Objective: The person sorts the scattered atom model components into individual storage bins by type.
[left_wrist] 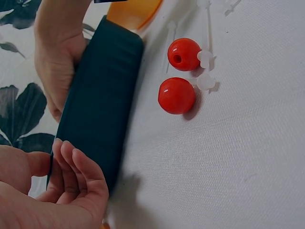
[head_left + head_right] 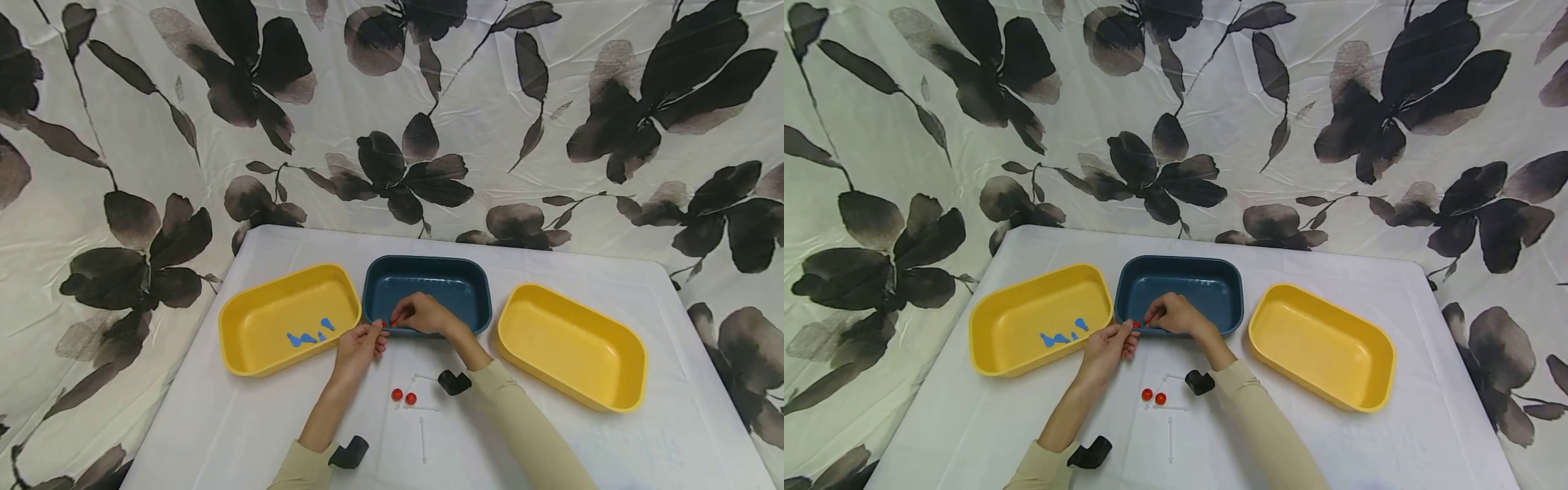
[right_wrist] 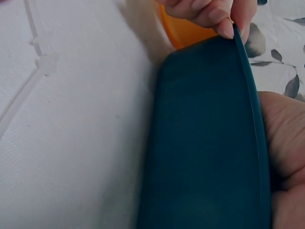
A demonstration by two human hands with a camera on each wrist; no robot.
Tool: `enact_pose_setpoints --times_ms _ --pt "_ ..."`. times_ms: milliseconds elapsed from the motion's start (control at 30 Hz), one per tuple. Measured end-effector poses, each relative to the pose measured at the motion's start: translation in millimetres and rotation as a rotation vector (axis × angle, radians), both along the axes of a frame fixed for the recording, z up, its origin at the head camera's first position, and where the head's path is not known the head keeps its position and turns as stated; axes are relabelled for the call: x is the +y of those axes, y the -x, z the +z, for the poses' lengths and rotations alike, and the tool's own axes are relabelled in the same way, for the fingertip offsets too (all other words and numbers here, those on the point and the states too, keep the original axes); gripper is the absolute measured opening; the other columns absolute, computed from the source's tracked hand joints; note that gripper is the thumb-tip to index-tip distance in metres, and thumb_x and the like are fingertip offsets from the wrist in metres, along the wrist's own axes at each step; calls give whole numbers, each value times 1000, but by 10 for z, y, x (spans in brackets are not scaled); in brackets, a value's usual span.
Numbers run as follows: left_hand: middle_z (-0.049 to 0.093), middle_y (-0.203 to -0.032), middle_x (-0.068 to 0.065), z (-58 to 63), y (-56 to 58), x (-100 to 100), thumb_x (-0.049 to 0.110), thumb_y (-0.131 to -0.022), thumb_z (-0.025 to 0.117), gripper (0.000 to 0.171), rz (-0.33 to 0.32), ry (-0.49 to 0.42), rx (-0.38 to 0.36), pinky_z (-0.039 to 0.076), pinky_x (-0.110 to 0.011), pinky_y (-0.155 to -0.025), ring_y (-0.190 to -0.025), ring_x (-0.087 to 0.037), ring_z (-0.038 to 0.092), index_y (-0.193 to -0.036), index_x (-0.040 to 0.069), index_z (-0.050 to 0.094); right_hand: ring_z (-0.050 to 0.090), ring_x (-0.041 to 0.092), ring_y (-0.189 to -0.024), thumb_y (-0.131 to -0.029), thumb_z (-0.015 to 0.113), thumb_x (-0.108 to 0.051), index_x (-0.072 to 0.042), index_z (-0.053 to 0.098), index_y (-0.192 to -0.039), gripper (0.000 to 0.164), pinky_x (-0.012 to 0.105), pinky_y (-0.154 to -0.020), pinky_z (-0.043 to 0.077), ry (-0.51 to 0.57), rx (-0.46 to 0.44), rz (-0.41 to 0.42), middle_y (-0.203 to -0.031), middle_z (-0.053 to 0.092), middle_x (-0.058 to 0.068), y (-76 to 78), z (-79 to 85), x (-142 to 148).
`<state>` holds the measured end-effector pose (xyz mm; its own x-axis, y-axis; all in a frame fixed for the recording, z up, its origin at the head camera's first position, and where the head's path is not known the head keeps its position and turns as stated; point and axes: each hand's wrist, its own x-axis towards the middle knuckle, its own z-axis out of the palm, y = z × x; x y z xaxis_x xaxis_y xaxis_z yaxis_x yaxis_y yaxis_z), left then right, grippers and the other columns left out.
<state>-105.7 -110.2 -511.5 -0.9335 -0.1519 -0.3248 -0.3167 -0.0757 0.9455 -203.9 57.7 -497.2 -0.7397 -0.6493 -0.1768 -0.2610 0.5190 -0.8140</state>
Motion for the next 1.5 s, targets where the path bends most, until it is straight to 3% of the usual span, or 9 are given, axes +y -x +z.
enact_pose_setpoints --times_ms 267,467,733,767,967,1000,1500 --pt "65 -76 -3 -15 1 10 24 -107 58 37 -2 -1 25 53 -19 -59 -66 -12 57 -100 -9 70 60 11 -81 -97 69 -3 3 74 -105 12 22 -76 52 7 0 -2 -95 73 9 9 -19 37" --pt "65 -76 -6 -9 3 4 23 -107 59 35 7 11 24 52 -18 -59 -65 -12 57 -99 -9 70 61 11 -82 -100 65 -7 2 74 -106 14 25 -77 53 40 88 -12 -97 73 8 -39 -9 118" --pt "66 -76 -7 -16 15 18 21 -106 59 35 7 12 29 52 -18 -58 -65 -13 58 -100 -11 70 60 13 -82 -100 66 -9 0 73 -106 12 24 -77 53 119 126 -78 -94 70 6 -171 82 262" --pt "66 -76 -8 34 3 24 19 -107 59 34 4 10 28 53 -19 -58 -65 -13 58 -100 -12 69 60 14 -82 -100 66 -9 0 73 -106 12 24 -77 54 125 128 -87 -94 70 6 -185 85 274" --pt "66 -76 -9 16 6 31 19 -106 59 33 17 21 21 52 -18 -58 -64 -13 58 -99 -12 69 64 15 -83 -99 69 -10 -2 73 -107 12 25 -77 56 164 140 -163 -95 72 6 -303 103 313" --pt "66 -76 -8 -36 19 27 21 -106 60 33 22 27 19 52 -18 -57 -64 -12 58 -99 -10 70 64 16 -83 -98 70 -9 -1 72 -108 13 25 -77 56 174 142 -171 -96 72 6 -325 109 320" --pt "66 -74 -9 -34 19 38 20 -106 59 36 21 37 20 51 -19 -57 -63 -12 57 -99 -14 69 65 16 -86 -96 73 -11 -4 72 -107 12 29 -81 58 252 174 -289 -96 72 3 -540 182 421"
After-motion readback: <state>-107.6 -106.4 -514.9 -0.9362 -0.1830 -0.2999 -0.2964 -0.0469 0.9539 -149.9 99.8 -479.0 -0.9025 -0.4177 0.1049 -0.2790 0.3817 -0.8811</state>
